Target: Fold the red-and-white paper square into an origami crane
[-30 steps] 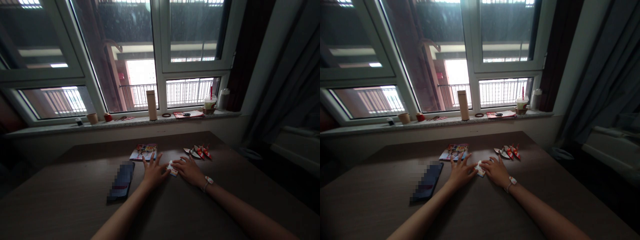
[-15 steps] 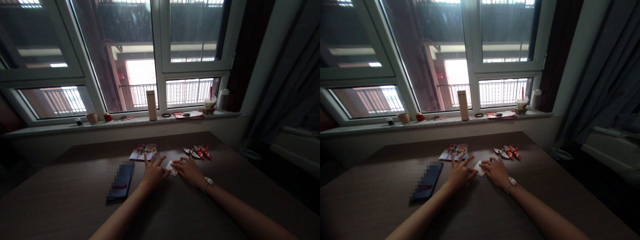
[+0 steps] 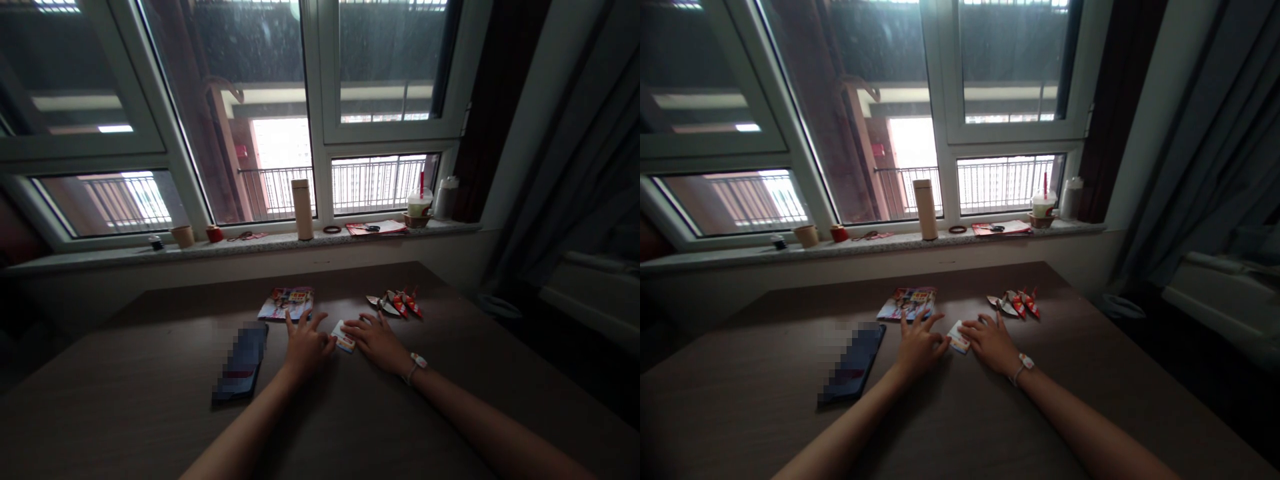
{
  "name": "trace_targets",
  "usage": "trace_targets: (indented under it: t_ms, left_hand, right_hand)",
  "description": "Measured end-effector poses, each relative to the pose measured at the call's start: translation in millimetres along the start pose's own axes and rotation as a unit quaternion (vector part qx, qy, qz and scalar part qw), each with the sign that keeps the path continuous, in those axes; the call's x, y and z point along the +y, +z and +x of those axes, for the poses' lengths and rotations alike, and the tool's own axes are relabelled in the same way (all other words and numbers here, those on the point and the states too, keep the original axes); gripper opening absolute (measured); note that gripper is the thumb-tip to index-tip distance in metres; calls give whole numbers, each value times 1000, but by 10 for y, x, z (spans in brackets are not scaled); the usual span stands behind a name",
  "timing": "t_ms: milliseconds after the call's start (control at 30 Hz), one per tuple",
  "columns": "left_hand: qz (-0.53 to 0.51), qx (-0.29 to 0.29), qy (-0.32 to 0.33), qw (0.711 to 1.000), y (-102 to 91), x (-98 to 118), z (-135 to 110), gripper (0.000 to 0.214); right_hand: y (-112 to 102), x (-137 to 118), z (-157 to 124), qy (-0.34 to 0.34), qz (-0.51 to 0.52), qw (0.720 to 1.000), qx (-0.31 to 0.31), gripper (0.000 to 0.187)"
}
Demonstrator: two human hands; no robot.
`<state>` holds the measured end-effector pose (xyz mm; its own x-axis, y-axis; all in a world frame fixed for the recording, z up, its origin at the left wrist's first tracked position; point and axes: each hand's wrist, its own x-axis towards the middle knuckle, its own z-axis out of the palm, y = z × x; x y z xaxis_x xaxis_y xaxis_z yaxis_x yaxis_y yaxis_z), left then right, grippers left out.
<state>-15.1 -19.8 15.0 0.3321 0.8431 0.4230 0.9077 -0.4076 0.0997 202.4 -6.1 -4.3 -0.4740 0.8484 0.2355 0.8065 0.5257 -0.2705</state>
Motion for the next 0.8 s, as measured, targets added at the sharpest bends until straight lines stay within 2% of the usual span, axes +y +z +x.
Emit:
trace_targets:
  t_ms: [167,500,800]
  left_hand:
    - [-6,11,-28,1000,88,22,11,22]
    - [-25,-37,-60,997,179,23,28,32]
    - [-45,-71,-79,993,169,17,43,35]
  right_hand:
    - [5,13,8,-3,25,1000,3,39]
    - [66,90,40,-7,106,994,10,39]
    - [74,147,40,0,132,987,90,34]
